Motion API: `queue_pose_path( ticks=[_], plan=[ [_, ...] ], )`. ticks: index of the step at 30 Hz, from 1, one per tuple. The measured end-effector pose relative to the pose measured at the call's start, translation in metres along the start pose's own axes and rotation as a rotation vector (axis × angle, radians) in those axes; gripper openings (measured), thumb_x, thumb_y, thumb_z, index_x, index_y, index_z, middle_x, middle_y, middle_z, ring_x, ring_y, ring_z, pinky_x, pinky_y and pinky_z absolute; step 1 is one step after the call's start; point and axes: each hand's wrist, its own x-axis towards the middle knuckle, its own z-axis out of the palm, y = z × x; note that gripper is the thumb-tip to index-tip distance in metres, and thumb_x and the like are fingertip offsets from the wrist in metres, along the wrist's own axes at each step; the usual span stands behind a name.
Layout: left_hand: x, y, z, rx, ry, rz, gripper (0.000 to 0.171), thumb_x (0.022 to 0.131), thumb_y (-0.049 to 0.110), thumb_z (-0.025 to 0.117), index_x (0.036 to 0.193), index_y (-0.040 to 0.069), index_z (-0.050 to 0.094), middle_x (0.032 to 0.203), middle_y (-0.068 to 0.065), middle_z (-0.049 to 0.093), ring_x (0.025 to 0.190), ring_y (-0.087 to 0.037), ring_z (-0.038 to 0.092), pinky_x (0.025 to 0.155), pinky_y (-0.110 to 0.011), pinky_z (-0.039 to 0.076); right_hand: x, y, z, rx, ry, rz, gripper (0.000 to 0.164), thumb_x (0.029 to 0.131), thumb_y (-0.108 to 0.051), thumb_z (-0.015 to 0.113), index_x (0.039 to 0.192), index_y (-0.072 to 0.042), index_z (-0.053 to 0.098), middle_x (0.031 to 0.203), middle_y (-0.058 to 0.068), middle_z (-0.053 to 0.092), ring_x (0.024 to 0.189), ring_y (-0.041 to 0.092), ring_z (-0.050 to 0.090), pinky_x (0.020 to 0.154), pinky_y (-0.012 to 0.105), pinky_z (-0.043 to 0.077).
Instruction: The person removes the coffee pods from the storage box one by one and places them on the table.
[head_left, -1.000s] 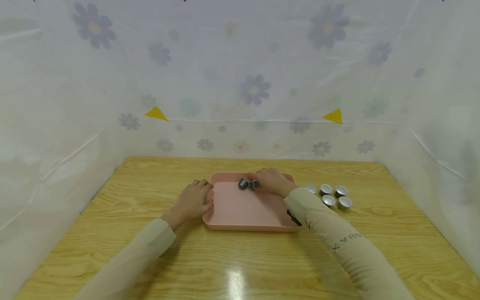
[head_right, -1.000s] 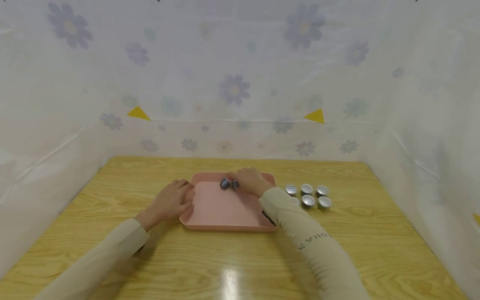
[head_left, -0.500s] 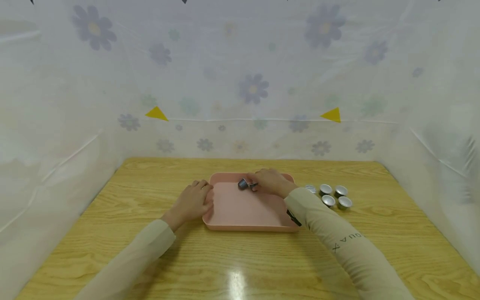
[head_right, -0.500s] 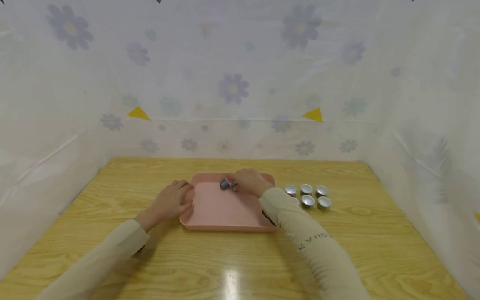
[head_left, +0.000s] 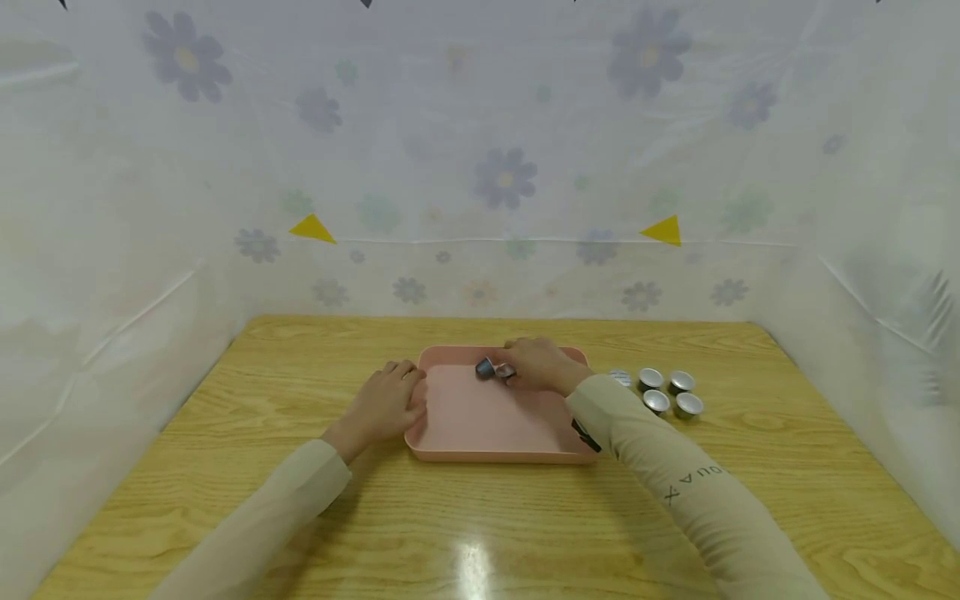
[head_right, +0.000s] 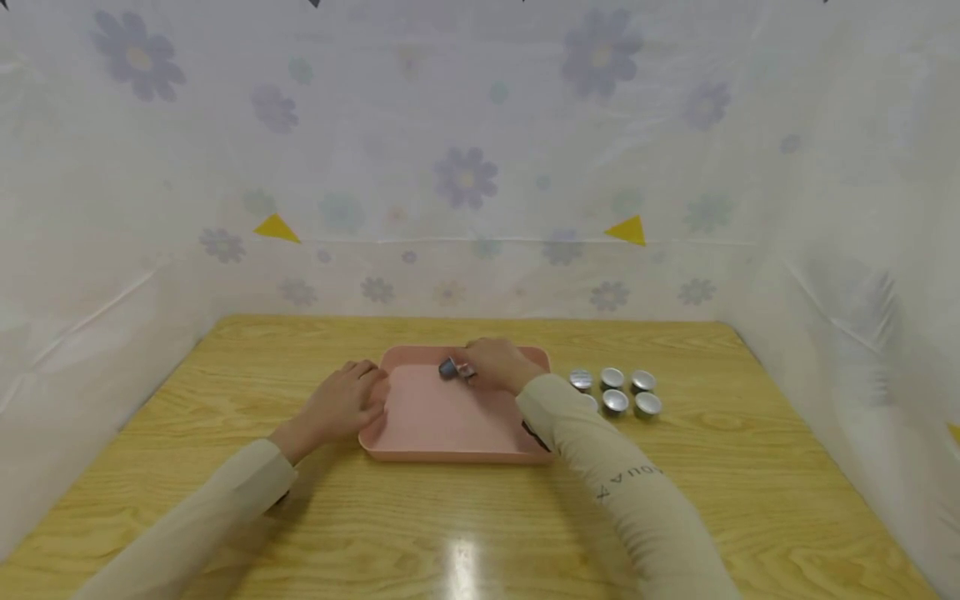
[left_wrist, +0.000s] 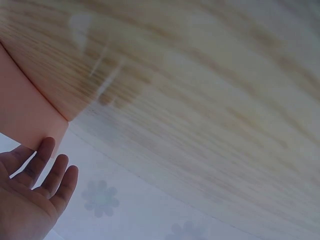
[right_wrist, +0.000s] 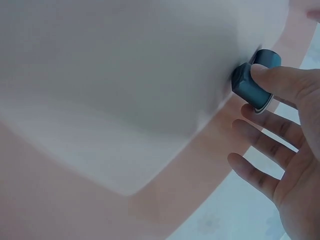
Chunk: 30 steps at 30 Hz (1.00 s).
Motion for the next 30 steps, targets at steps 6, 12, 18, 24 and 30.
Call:
queue_pose_path(
  ticks=[6, 12, 18, 24, 30],
  plan=[
    [0.000, 0.000, 0.000, 0.000, -0.008, -0.004, 0.040, 0.084, 0.027, 0.058, 0.116, 0.003, 0.058, 0.114, -0.010, 0.055, 0.106, -0.030, 0.052, 0.085, -0.044, 0.048, 0.000, 0.000, 0.000, -0.006, -0.013, 0.001, 0.043, 0.085, -0.022, 0.062, 0.127, -0.023, 0.053, 0.109, 0.005, 0.059, 0.093, 0.022, 0.059, 0.070, 0.037, 0.051],
    [0.001, 0.000, 0.000, 0.005, -0.001, 0.001, 0.040, 0.083, 0.027, 0.058, 0.115, 0.003, 0.058, 0.113, -0.010, 0.055, 0.105, -0.030, 0.053, 0.083, -0.044, 0.049, 0.001, 0.000, 0.000, -0.045, -0.006, 0.001, 0.039, 0.084, -0.024, 0.064, 0.121, -0.019, 0.057, 0.106, 0.005, 0.059, 0.091, 0.021, 0.059, 0.068, 0.035, 0.050],
    [0.002, -0.001, 0.001, 0.005, 0.001, 0.005, 0.041, 0.083, 0.027, 0.059, 0.115, 0.002, 0.058, 0.113, -0.010, 0.056, 0.105, -0.030, 0.052, 0.084, -0.044, 0.048, 0.000, 0.000, -0.002, -0.075, 0.026, -0.019, 0.024, 0.080, -0.025, 0.069, 0.103, -0.017, 0.063, 0.097, 0.003, 0.057, 0.084, 0.018, 0.056, 0.063, 0.031, 0.046],
    [0.002, 0.000, -0.001, 0.010, -0.004, 0.001, 0.041, 0.083, 0.028, 0.059, 0.115, 0.002, 0.058, 0.113, -0.010, 0.055, 0.104, -0.029, 0.052, 0.084, -0.044, 0.048, -0.002, -0.001, -0.007, -0.099, 0.051, -0.050, 0.023, 0.081, -0.023, 0.068, 0.101, -0.015, 0.062, 0.093, 0.002, 0.055, 0.078, 0.016, 0.053, 0.062, 0.029, 0.043],
    [0.002, 0.000, -0.001, 0.002, -0.006, -0.004, 0.040, 0.083, 0.027, 0.059, 0.114, 0.002, 0.059, 0.112, -0.009, 0.055, 0.104, -0.029, 0.052, 0.084, -0.043, 0.048, -0.006, -0.002, -0.013, -0.083, 0.058, -0.063, 0.021, 0.082, -0.020, 0.066, 0.101, -0.016, 0.061, 0.091, 0.000, 0.054, 0.076, 0.015, 0.049, 0.062, 0.027, 0.041]
  ],
)
